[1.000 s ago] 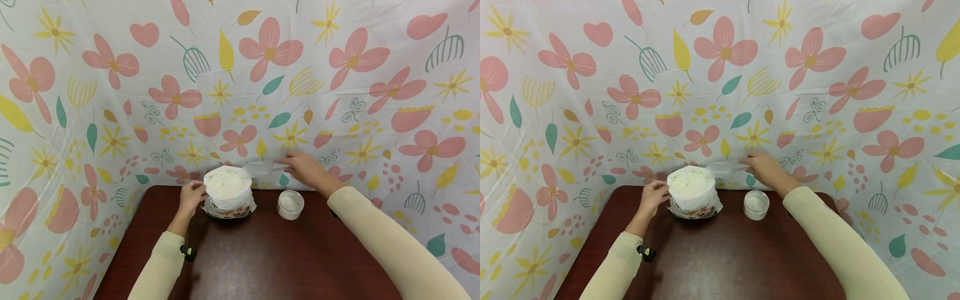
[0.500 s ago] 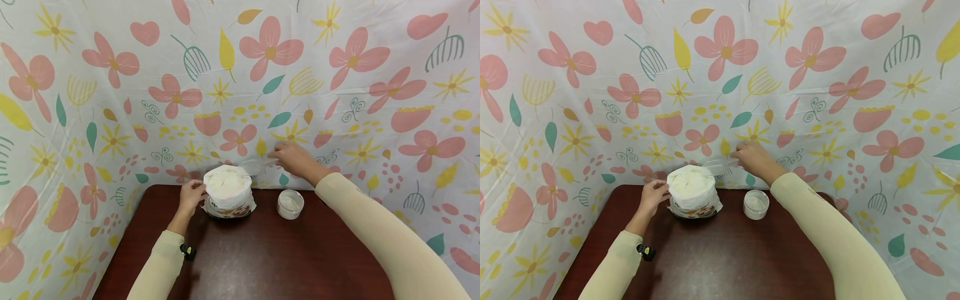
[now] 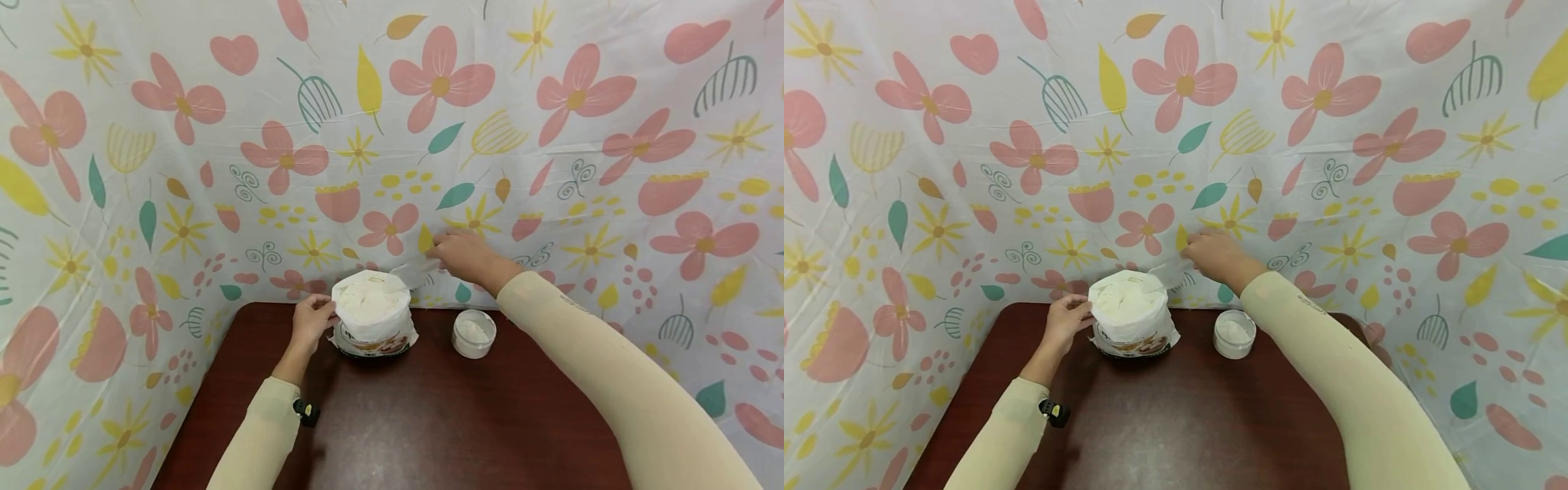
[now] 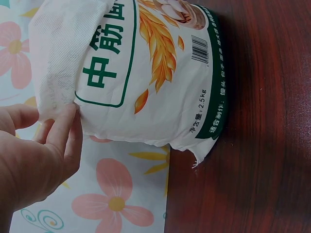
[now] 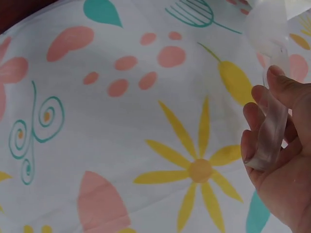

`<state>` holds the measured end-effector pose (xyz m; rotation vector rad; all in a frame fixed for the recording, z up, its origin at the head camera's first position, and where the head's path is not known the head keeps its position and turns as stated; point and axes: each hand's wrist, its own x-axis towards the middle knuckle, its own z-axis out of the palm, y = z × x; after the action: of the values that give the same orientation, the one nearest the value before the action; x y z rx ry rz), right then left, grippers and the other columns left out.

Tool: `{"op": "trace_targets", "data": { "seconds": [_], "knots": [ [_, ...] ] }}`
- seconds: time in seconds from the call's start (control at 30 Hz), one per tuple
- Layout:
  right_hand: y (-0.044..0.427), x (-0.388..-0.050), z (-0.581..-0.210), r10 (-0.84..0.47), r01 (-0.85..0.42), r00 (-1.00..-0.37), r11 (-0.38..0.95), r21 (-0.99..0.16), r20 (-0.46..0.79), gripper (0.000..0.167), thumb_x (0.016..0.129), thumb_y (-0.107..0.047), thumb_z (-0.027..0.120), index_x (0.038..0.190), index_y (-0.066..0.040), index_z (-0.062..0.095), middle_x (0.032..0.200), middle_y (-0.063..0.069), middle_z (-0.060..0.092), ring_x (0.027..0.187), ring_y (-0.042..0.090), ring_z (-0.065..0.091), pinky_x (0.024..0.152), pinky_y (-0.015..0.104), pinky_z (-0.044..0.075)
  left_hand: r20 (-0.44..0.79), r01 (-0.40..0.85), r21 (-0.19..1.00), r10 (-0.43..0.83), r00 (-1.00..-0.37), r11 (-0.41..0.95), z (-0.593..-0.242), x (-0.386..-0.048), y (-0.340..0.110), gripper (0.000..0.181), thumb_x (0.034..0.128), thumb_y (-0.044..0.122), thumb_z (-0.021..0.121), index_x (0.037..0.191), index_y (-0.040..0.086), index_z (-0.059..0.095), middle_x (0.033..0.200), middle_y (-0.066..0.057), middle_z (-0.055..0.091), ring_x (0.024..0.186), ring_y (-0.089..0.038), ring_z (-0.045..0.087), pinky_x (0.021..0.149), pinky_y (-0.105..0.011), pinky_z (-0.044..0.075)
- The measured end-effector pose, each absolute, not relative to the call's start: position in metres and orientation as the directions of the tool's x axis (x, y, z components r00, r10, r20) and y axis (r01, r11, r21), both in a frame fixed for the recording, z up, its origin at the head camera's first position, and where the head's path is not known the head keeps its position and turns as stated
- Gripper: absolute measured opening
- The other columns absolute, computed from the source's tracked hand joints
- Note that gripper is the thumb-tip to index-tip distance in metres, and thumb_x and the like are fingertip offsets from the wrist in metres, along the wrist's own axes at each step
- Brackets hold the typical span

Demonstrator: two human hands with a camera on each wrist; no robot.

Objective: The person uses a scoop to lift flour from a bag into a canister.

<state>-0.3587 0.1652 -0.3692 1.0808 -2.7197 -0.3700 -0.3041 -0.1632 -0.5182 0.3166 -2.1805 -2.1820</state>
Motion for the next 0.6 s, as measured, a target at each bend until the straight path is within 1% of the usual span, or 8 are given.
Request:
{"op": "trace_targets", "data": {
  "seconds": [0.13, 0.23, 0.33, 0.5, 0.6],
  "knots": [
    [0.157, -0.357, -0.364, -0.677, -0.627, -0.734, 0.702, 0.339, 0.043, 0.029, 0.089, -0.019, 0.083, 0.118, -0.024, 0.077, 0.113, 0.005, 0.069, 0.102, 0.029, 0.065, 0.088, 0.044, 0.062, -0.113, -0.112, 0.994, -0.172, -0.979, -0.013, -0.519, -0.304, -0.163, 0.027, 0.1004, 0.004, 0.063, 0.122, -0.012, 0.062, 0.108, -0.020, 0.060, 0.086, -0.018, 0.071, 0.086, -0.039, 0.067],
    [0.152, -0.356, -0.361, -0.675, -0.619, -0.737, 0.692, 0.372, 0.029, 0.026, 0.089, -0.018, 0.083, 0.115, -0.024, 0.077, 0.112, 0.005, 0.069, 0.102, 0.029, 0.065, 0.087, 0.043, 0.063, -0.112, -0.112, 0.994, -0.171, -0.979, -0.010, -0.519, -0.304, -0.162, 0.026, 0.1005, 0.005, 0.063, 0.122, -0.010, 0.063, 0.109, -0.020, 0.060, 0.089, -0.021, 0.071, 0.086, -0.038, 0.067],
    [0.148, -0.355, -0.360, -0.677, -0.618, -0.735, 0.685, 0.386, 0.027, 0.024, 0.090, -0.017, 0.082, 0.113, -0.023, 0.078, 0.111, 0.005, 0.069, 0.104, 0.030, 0.065, 0.091, 0.043, 0.062, -0.097, -0.097, 0.995, -0.174, -0.980, -0.012, -0.521, -0.304, -0.162, 0.025, 0.1001, 0.004, 0.063, 0.121, -0.010, 0.064, 0.108, -0.021, 0.061, 0.091, -0.023, 0.072, 0.084, -0.036, 0.067],
    [0.142, -0.354, -0.361, -0.686, -0.621, -0.727, 0.675, 0.399, 0.029, 0.024, 0.091, -0.017, 0.081, 0.113, -0.022, 0.078, 0.112, 0.006, 0.071, 0.108, 0.031, 0.065, 0.097, 0.043, 0.060, -0.069, -0.068, 0.998, -0.183, -0.981, -0.015, -0.521, -0.304, -0.163, 0.023, 0.0990, 0.002, 0.062, 0.117, -0.012, 0.063, 0.103, -0.020, 0.062, 0.088, -0.025, 0.072, 0.077, -0.032, 0.068],
    [0.138, -0.355, -0.363, -0.697, -0.626, -0.716, 0.664, 0.409, 0.036, 0.024, 0.090, -0.019, 0.082, 0.114, -0.023, 0.079, 0.111, 0.005, 0.072, 0.107, 0.031, 0.066, 0.097, 0.045, 0.059, -0.078, -0.076, 0.997, -0.182, -0.980, -0.015, -0.521, -0.305, -0.163, 0.024, 0.0993, 0.003, 0.063, 0.118, -0.012, 0.064, 0.105, -0.020, 0.062, 0.089, -0.025, 0.072, 0.080, -0.034, 0.068]
  ]
}}
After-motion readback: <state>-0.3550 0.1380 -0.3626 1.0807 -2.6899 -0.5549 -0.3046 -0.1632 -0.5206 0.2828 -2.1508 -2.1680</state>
